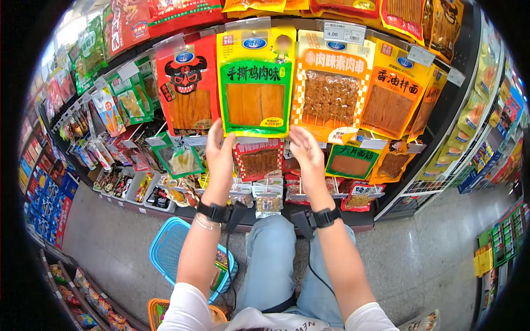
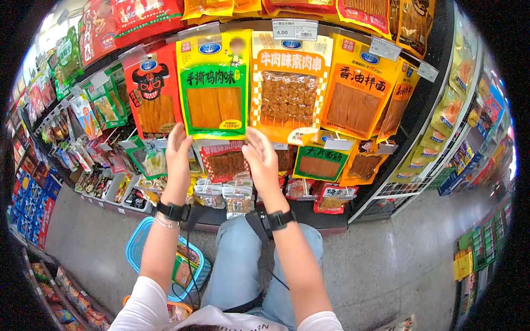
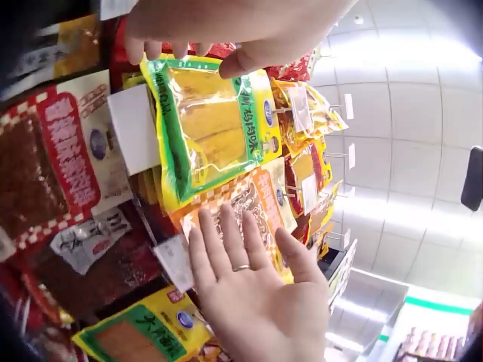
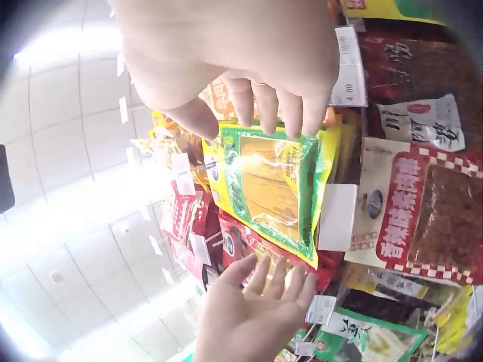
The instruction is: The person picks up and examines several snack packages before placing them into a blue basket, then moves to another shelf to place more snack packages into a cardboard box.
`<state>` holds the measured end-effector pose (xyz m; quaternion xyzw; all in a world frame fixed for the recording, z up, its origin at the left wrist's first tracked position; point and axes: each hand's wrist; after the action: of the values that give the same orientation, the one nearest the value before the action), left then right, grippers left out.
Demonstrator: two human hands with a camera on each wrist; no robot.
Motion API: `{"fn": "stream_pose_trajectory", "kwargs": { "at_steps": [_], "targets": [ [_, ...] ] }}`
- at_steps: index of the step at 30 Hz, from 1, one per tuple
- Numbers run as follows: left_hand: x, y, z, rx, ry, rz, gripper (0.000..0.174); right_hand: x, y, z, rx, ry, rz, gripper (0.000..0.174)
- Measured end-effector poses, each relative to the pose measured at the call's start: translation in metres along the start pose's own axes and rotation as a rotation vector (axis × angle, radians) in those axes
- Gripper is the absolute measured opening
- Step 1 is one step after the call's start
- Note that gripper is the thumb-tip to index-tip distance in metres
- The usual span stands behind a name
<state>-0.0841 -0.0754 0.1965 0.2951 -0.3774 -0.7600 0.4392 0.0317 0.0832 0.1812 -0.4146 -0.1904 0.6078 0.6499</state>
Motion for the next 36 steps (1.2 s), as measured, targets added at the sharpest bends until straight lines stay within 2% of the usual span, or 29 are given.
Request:
{"fn": "stream_pose_trajectory", "kwargs": {
  "at_steps": [4,7,9,10,13,16,20,26,30,33,34,36],
  "targets": [
    [0.008,-0.01,0.036,-0.018,-0.003,0.211,0.055,-0.003,0.005,0.029,0.065,0.068,-0.166,0.051],
    [0.01,-0.012,0.04,0.047,0.031,0.207,0.053,0.0,0.018,0.041,0.036,0.096,-0.294,0.056],
    [0.015,-0.017,0.043,0.077,0.04,0.231,0.049,-0.002,0.024,0.046,-0.023,0.109,-0.285,0.057],
    [0.017,-0.019,0.043,0.092,0.044,0.244,0.048,-0.003,0.025,0.047,-0.01,0.126,-0.387,0.057],
    [0.02,-0.02,0.042,0.039,0.086,0.275,0.037,-0.005,0.02,0.048,-0.02,0.189,-0.433,0.052],
    [0.029,-0.014,0.043,0.099,-0.005,0.141,0.026,-0.001,0.018,0.054,-0.05,0.149,-0.283,0.043],
    [0.027,0.009,0.031,0.002,-0.101,0.001,0.019,-0.015,-0.003,0.053,-0.031,0.049,-0.108,0.027],
    [0.034,0.031,0.006,-0.04,-0.078,-0.056,0.016,-0.041,-0.031,0.025,-0.001,0.002,-0.045,0.026],
    [0.036,0.043,-0.027,0.176,-0.15,-0.255,0.019,-0.042,-0.032,-0.007,-0.075,0.003,0.033,0.034],
    [0.035,0.038,-0.059,0.295,-0.299,-0.198,0.026,-0.031,-0.023,-0.04,-0.202,0.009,0.043,0.044],
    [0.035,0.034,-0.068,0.339,-0.372,-0.187,0.038,-0.027,-0.018,-0.049,-0.227,0.015,0.047,0.047],
    [0.041,0.008,-0.087,0.493,-0.475,-0.161,0.041,-0.015,-0.007,-0.07,-0.301,0.022,0.023,0.049]
  ]
}}
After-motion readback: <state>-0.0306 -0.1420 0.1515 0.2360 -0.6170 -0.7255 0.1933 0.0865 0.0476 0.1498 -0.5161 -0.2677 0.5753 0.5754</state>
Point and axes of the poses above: each hand's wrist, its own z-axis towards the middle knuckle, its own x-axis out of the back of the hand, y = z × x, and after that the axes turned 9 degrees about -y, right-handed
